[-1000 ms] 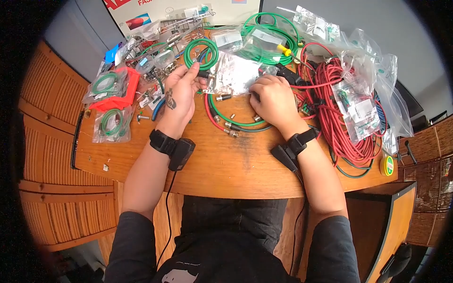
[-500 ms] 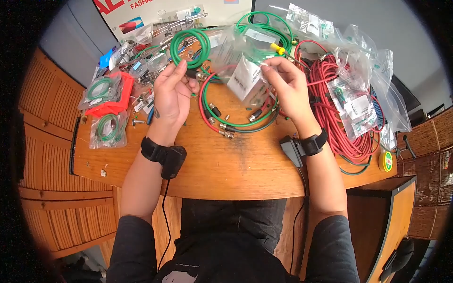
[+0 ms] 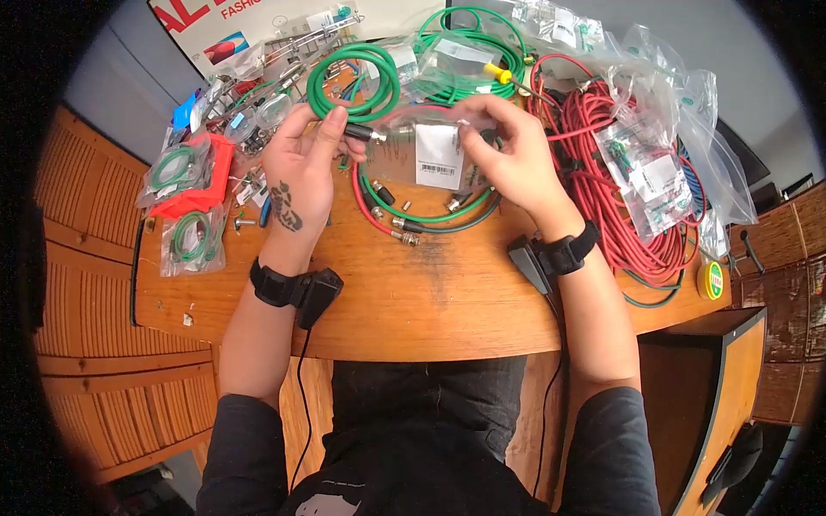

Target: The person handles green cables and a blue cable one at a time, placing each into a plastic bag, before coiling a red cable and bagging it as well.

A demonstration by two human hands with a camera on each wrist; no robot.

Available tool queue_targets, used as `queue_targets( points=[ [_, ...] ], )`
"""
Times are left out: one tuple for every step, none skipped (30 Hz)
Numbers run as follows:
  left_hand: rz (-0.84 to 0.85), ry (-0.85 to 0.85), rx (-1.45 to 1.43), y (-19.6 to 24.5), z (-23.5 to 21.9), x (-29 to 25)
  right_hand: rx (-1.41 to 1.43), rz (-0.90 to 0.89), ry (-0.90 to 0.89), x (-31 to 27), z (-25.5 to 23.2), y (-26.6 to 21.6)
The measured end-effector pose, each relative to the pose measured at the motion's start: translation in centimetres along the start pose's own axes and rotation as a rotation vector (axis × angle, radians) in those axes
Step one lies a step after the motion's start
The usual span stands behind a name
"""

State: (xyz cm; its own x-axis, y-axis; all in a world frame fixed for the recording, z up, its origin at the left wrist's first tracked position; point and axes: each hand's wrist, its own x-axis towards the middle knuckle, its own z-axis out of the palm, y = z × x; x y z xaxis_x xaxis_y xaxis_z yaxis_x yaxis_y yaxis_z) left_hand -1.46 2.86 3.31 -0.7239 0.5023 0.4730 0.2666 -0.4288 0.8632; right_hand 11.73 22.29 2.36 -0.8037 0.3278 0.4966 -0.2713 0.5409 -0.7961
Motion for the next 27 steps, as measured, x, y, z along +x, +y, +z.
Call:
queue_targets(
  points=[
    [-0.002,-0.004,0.0,0.0,0.1,-0.1,0.0,0.002,0.004,0.0,0.1,-0.1],
    [0.014,-0.003,0.014,0.0,0.1,-0.1,-0.089,-0.04,0.037,0.1,0.1,-0.5],
    [0.029,-0.001,0.028,0.1,0.2,-0.1,-0.177,-0.082,0.071,0.1,0.2,-0.7],
    [0.027,-0.004,0.031,0.0,0.1,-0.1,-0.203,-0.191,0.088,0.2,0.5,-0.5],
    [0.024,0.01,0.041,-0.2,0.1,-0.1,-0.2,-0.191,0.091,0.3,0.3,-0.4],
    [0.021,0.024,0.051,-0.4,0.0,-0.1,-0.328,-0.249,0.01,0.3,0.0,-0.4],
    [0.02,0.022,0.053,-0.5,-0.1,-0.1,-0.456,-0.306,-0.072,0.3,-0.2,-0.4],
    [0.001,0.031,0.058,-0.6,-0.2,0.0,-0.455,-0.305,-0.07,0.3,-0.1,-0.5],
    [-0.02,0.04,0.063,-0.7,-0.3,0.0,-0.458,-0.302,-0.066,0.2,0.0,-0.7],
    [-0.022,0.039,0.064,-0.6,-0.3,0.0,-0.462,-0.299,-0.063,0.2,0.0,-0.8],
    [-0.031,0.051,0.071,-0.5,-0.2,0.0,-0.461,-0.298,-0.062,0.2,-0.1,-0.9],
    [-0.039,0.063,0.077,-0.4,-0.2,0.0,-0.444,-0.329,-0.049,0.2,-0.2,-1.0],
    [-0.038,0.063,0.077,-0.3,-0.1,0.0,-0.427,-0.362,-0.037,0.3,-0.3,-1.1],
    [0.001,0.071,0.064,-0.1,-0.1,0.0,-0.426,-0.363,-0.037,0.4,-0.4,-1.0],
    [0.039,0.078,0.052,0.0,0.0,-0.1,-0.473,-0.406,-0.04,0.4,-0.4,-0.9],
    [0.038,0.077,0.052,0.0,-0.1,-0.1,-0.521,-0.449,-0.043,0.4,-0.5,-0.8],
    [0.039,0.081,0.047,0.0,-0.1,-0.1,-0.522,-0.448,-0.042,0.4,-0.3,-0.9],
    [0.04,0.084,0.041,0.0,0.0,-0.1,-0.509,-0.431,-0.035,0.3,-0.1,-1.1],
    [0.041,0.083,0.041,0.0,0.0,-0.1,-0.496,-0.417,-0.028,0.3,0.1,-1.2],
    [0.04,0.08,0.043,-0.1,0.0,-0.1,-0.495,-0.419,-0.026,0.2,0.0,-1.3],
    [0.041,0.077,0.046,-0.1,-0.1,-0.1,-0.532,-0.394,-0.048,0.2,-0.1,-1.4],
    [0.044,0.077,0.051,-0.2,-0.1,-0.1,-0.568,-0.368,-0.07,0.1,-0.1,-1.5],
    [0.053,0.074,0.051,-0.3,-0.1,-0.1,-0.563,-0.369,-0.068,0.1,-0.1,-1.6],
    [0.062,0.071,0.05,-0.3,-0.1,-0.1,-0.59,-0.374,-0.081,0.1,-0.1,-1.8],
    [0.062,0.071,0.053,-0.3,-0.1,-0.1,-0.619,-0.379,-0.095,0.1,-0.2,-2.0],
    [0.076,0.064,0.064,-0.3,-0.1,-0.2,-0.618,-0.378,-0.095,0.1,-0.2,-2.4],
    [0.09,0.057,0.075,-0.2,0.0,-0.3,-0.717,-0.443,-0.053,0.2,-0.3,-2.8]
  ],
)
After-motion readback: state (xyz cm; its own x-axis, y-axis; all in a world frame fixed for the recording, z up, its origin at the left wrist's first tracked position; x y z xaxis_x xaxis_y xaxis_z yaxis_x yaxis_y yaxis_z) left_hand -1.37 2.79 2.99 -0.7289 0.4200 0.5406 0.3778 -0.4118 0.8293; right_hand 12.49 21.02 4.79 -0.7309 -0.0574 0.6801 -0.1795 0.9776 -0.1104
